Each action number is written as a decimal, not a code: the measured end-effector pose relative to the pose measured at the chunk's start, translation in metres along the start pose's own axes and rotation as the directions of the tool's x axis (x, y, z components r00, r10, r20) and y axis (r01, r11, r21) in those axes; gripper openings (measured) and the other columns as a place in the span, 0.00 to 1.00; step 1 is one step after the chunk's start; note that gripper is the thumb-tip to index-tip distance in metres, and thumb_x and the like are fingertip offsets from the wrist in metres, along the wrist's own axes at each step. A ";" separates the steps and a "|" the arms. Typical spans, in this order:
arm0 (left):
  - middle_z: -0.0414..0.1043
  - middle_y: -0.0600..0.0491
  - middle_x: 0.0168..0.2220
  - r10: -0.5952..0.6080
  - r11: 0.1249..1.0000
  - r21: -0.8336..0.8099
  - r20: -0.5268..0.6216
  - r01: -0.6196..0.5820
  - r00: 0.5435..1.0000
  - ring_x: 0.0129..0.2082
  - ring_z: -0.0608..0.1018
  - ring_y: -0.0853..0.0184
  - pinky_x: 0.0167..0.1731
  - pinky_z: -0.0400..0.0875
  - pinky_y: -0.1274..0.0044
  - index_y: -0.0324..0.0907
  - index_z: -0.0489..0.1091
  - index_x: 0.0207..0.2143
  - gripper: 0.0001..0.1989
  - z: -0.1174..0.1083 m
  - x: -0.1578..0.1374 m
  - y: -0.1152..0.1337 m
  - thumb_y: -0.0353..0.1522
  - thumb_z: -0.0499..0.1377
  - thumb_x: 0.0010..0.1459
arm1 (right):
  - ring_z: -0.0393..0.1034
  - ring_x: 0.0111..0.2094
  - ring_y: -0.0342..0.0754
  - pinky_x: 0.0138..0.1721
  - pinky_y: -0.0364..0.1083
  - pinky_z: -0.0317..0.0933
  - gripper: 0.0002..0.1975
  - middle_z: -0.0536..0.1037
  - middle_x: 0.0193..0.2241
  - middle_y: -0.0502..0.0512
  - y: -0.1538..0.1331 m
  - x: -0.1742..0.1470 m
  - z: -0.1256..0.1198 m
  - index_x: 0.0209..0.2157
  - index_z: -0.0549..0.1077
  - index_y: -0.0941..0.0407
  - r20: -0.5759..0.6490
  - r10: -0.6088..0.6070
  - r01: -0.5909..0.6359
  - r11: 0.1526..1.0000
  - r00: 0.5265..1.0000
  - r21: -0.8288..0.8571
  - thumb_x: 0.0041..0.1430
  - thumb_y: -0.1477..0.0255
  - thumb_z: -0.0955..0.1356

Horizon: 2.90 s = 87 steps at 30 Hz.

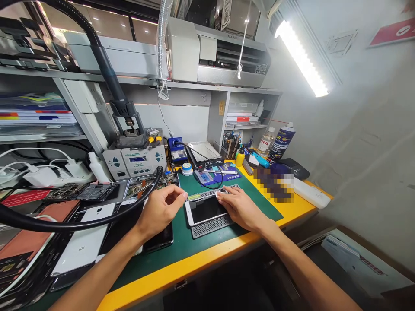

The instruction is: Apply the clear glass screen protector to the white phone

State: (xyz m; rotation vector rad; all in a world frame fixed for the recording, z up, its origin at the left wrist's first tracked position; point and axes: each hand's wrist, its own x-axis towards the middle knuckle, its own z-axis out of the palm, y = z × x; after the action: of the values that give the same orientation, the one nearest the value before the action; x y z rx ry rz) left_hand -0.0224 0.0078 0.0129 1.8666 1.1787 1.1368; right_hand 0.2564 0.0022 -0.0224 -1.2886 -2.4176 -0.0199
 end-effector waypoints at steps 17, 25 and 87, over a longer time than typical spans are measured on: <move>0.72 0.56 0.23 0.035 0.999 -0.021 -0.012 -0.035 0.999 0.22 0.72 0.69 0.25 0.67 0.78 0.42 0.74 0.30 0.15 -0.002 0.000 0.001 0.44 0.61 0.59 | 0.65 0.64 0.61 0.60 0.62 0.60 0.15 0.80 0.53 0.62 -0.046 0.047 0.018 0.49 0.76 0.57 0.137 -0.267 0.266 0.964 0.954 0.019 0.73 0.75 0.59; 0.73 0.55 0.24 0.042 0.999 -0.015 -0.001 -0.042 0.999 0.22 0.72 0.69 0.25 0.67 0.78 0.42 0.74 0.30 0.14 -0.003 0.001 0.004 0.43 0.60 0.60 | 0.67 0.62 0.59 0.60 0.61 0.59 0.12 0.82 0.46 0.62 -0.054 0.057 0.014 0.46 0.75 0.57 0.175 -0.348 0.350 0.937 0.921 0.017 0.69 0.78 0.61; 0.69 0.57 0.23 -0.001 0.996 0.092 0.033 -0.002 0.999 0.22 0.70 0.68 0.25 0.64 0.77 0.43 0.73 0.30 0.18 -0.001 -0.002 -0.004 0.49 0.59 0.60 | 0.71 0.59 0.63 0.60 0.71 0.58 0.14 0.79 0.54 0.62 -0.006 -0.062 -0.004 0.50 0.75 0.57 -0.129 -0.032 0.013 0.989 0.991 -0.145 0.72 0.78 0.60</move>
State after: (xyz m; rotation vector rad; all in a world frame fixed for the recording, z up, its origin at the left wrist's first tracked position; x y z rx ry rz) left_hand -0.0253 0.0076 0.0087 1.9473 1.2304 1.0641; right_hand 0.2839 -0.0517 -0.0392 -1.2781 -2.3545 -0.2815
